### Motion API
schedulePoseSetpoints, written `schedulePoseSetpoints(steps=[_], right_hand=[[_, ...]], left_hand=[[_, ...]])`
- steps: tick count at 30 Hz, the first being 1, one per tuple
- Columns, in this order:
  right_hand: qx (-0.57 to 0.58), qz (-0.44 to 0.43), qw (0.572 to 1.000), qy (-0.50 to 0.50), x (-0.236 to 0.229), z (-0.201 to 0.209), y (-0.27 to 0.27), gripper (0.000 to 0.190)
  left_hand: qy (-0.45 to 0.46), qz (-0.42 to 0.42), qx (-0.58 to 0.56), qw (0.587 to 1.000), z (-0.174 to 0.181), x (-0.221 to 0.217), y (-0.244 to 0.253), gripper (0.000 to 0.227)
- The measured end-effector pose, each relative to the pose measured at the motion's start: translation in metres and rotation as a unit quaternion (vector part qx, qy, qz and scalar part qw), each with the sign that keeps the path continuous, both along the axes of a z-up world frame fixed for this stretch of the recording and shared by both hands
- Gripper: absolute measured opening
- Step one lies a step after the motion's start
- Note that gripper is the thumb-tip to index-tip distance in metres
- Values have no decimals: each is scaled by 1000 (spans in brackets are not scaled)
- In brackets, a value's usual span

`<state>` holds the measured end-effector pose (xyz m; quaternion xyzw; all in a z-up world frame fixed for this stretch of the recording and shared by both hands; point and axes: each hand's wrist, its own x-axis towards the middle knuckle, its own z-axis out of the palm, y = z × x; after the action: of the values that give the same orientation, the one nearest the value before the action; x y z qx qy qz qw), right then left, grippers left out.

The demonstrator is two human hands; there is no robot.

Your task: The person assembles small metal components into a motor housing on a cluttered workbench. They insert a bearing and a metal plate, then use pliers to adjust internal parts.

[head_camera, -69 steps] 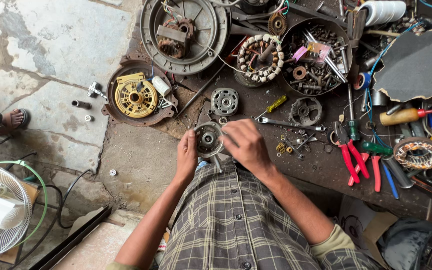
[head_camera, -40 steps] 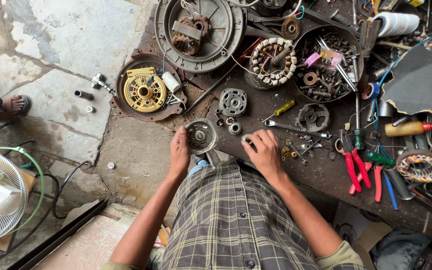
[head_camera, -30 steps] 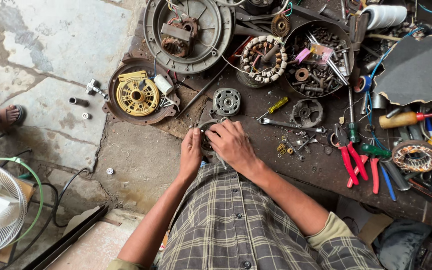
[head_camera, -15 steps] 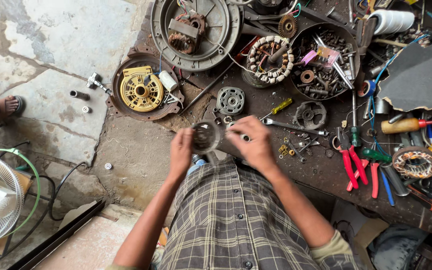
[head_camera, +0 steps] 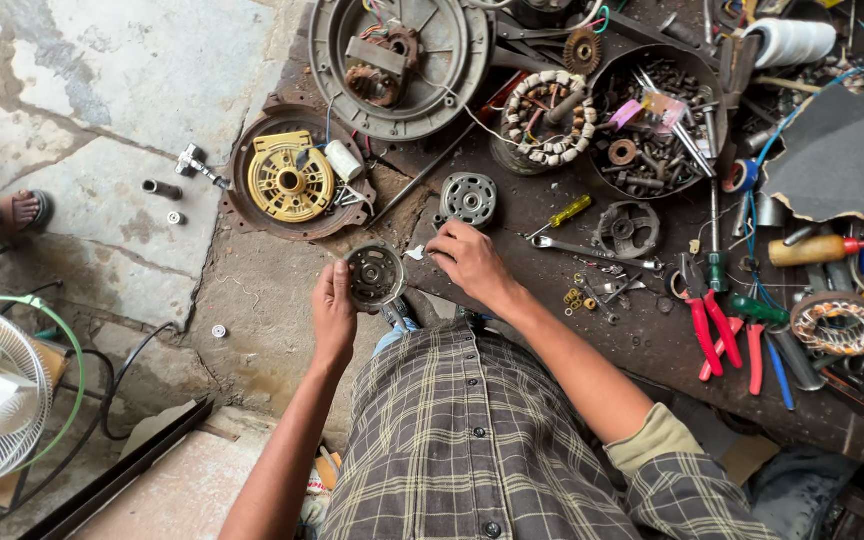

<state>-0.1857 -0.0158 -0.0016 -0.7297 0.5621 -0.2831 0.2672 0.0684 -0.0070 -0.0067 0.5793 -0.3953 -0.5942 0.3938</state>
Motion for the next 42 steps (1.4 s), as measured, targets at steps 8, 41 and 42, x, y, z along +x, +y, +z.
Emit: schedulePoseSetpoints(steps=[8,41,42], right_hand=[[-13,-154,984,-91,-47,17,23,17],[-193,-42,978,74,-123,4,52,13],[-190,-90,976,51,-136,7,58,15]], left_hand=[[50,26,23,998,1,16,3,39],[-119,-68,-56,989,13,-108,110,32],[-125,-77,-48,988,15,-111,108,31]])
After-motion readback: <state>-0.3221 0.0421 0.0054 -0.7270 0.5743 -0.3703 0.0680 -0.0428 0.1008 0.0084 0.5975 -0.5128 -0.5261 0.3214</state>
